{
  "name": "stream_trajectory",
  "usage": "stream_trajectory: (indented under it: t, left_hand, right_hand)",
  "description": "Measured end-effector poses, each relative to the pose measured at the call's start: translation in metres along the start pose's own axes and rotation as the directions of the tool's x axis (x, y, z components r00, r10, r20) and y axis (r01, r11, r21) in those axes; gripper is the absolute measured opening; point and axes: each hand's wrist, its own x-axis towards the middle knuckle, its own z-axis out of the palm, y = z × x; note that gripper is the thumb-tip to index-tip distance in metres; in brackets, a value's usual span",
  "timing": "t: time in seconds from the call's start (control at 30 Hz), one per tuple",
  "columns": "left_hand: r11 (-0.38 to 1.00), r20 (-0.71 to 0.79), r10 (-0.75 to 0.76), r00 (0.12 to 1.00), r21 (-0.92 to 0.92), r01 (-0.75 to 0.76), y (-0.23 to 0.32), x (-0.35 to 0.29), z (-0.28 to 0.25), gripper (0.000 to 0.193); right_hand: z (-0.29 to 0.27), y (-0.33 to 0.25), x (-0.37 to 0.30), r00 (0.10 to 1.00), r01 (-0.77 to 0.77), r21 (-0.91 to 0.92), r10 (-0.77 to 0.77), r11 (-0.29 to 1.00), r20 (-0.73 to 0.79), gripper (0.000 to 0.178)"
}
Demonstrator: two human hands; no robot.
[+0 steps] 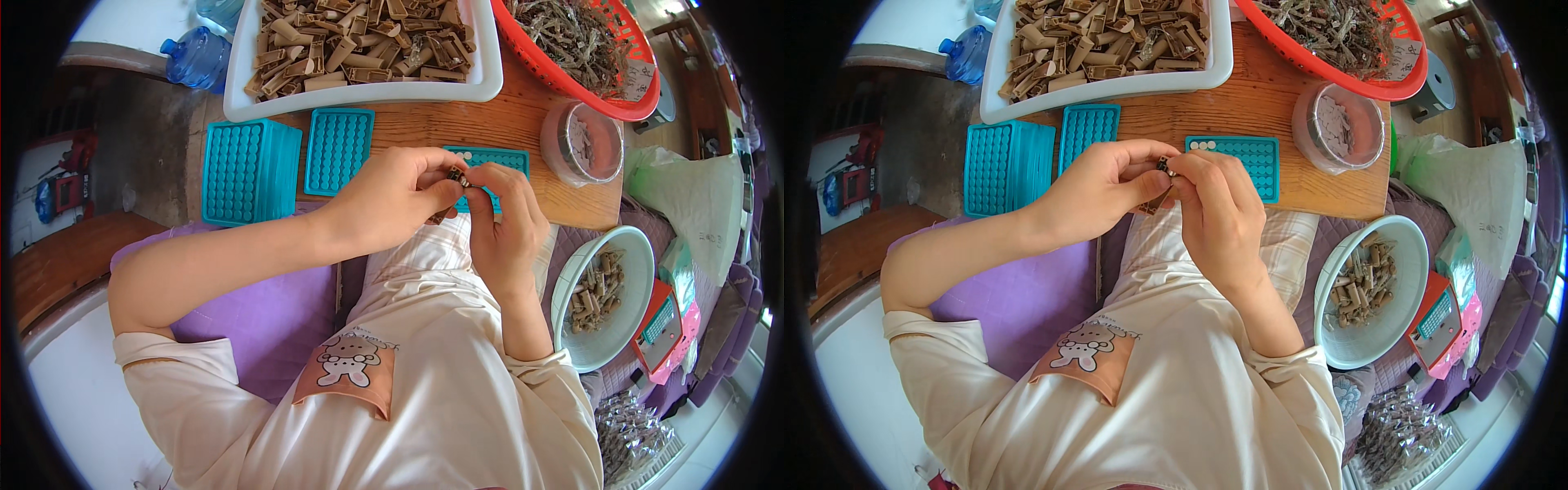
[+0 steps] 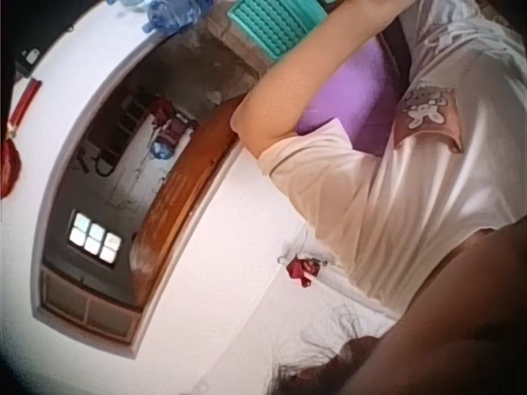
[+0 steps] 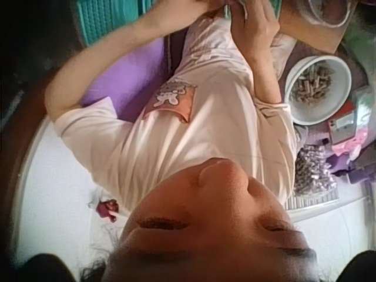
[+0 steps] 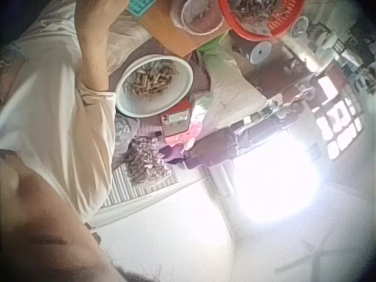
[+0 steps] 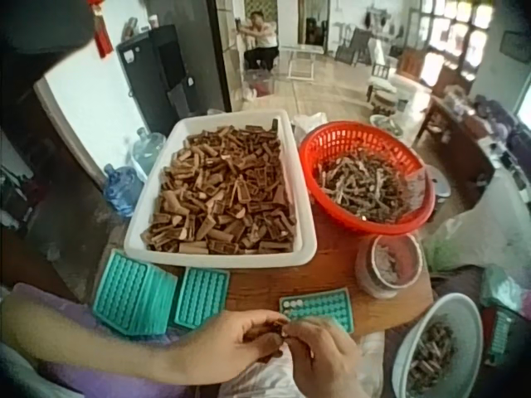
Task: The person assembles electronic cork lights by hand, placing wiring, circuit components, and small batteries into the plastic casings. They test each light function and fit the casing halves together.
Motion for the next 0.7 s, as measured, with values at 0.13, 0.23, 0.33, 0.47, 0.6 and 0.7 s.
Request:
stream_trajectory:
  t: [0.13, 0.23, 0.33, 0.47, 0.6, 0.7]
  left_hand:
    - [0.999, -0.078, 0.014, 0.997, -0.047, -0.018, -0.011, 0.002, 0.002, 0.02]
    - [1.0, -0.097, 0.001, 0.995, -0.011, -0.002, -0.014, 0.002, 0.003, 0.02]
    - [0.998, -0.11, 0.014, 0.994, 0.065, -0.007, -0.016, 0.003, 0.003, 0.019]
    - [0.876, -0.05, 0.07, 0.996, 0.481, -0.037, -0.002, -0.001, 0.002, 0.019]
    - [0.826, -0.006, 0.153, 0.988, 0.55, -0.125, 0.014, -0.008, 0.0, 0.022]
    - [0.783, 0.062, 0.117, 0.991, 0.608, -0.131, 0.019, -0.01, -0.003, 0.024]
  right_hand:
    - [0.001, 0.002, -0.003, 0.993, -0.086, 0.034, 0.083, 0.996, 0.09, 0.014]
    - [0.001, 0.002, -0.005, 0.985, -0.131, 0.045, 0.125, 0.99, 0.118, 0.014]
    - [0.0, 0.002, -0.004, 0.978, -0.131, 0.045, 0.121, 0.99, 0.172, 0.014]
    - [-0.016, 0.004, 0.009, 0.889, -0.239, 0.058, 0.195, 0.969, 0.414, 0.019]
    - [-0.03, -0.004, 0.042, 0.703, -0.465, 0.107, 0.293, 0.879, 0.648, 0.035]
    - [-0.03, -0.001, 0.054, 0.648, -0.402, 0.106, 0.2, 0.909, 0.735, 0.042]
